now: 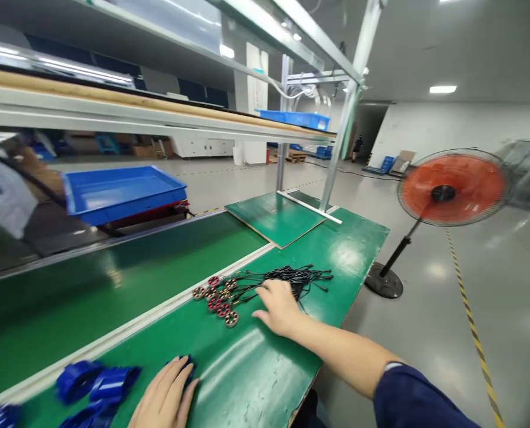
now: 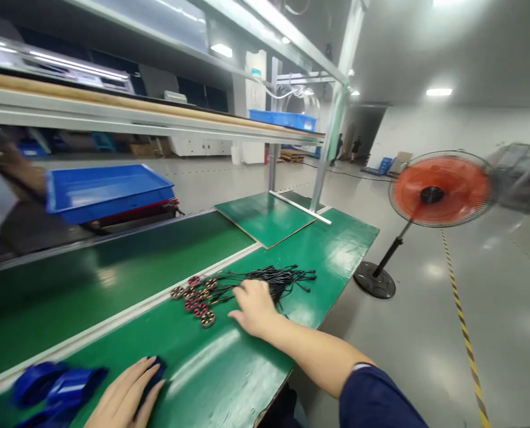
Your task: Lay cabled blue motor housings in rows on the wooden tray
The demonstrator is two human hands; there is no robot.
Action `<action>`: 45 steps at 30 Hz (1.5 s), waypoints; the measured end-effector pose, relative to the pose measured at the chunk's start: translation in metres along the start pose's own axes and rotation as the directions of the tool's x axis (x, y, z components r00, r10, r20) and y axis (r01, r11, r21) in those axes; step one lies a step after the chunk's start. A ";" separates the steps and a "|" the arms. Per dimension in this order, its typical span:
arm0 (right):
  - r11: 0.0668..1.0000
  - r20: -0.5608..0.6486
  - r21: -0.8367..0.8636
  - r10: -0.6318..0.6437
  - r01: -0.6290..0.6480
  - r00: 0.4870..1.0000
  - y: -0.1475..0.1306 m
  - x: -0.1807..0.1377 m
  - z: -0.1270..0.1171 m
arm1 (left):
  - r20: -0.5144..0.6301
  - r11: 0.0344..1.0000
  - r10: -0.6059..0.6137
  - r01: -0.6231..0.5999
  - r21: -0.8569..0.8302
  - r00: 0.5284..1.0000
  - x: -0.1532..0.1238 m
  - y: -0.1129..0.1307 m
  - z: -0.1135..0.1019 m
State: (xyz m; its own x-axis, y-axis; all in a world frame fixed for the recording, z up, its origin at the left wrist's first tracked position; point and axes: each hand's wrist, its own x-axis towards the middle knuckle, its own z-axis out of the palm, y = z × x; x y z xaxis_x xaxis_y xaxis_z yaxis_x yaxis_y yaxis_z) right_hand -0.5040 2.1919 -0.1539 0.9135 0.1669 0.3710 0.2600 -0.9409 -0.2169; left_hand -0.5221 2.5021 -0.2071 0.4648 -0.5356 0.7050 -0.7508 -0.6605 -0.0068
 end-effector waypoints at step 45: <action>0.507 -0.248 0.860 0.515 -0.058 0.821 -0.015 0.078 -0.052 | 0.287 0.638 -0.641 0.703 -0.315 0.711 -0.011 0.024 -0.026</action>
State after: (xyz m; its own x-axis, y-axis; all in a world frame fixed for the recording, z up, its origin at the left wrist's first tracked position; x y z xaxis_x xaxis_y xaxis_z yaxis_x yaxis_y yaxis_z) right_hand -0.4532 2.2040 -0.0743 0.8060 -0.4202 0.4169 0.3481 -0.2331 -0.9080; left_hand -0.5576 2.5058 -0.1968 0.9471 -0.1087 0.3020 -0.3004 -0.6320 0.7144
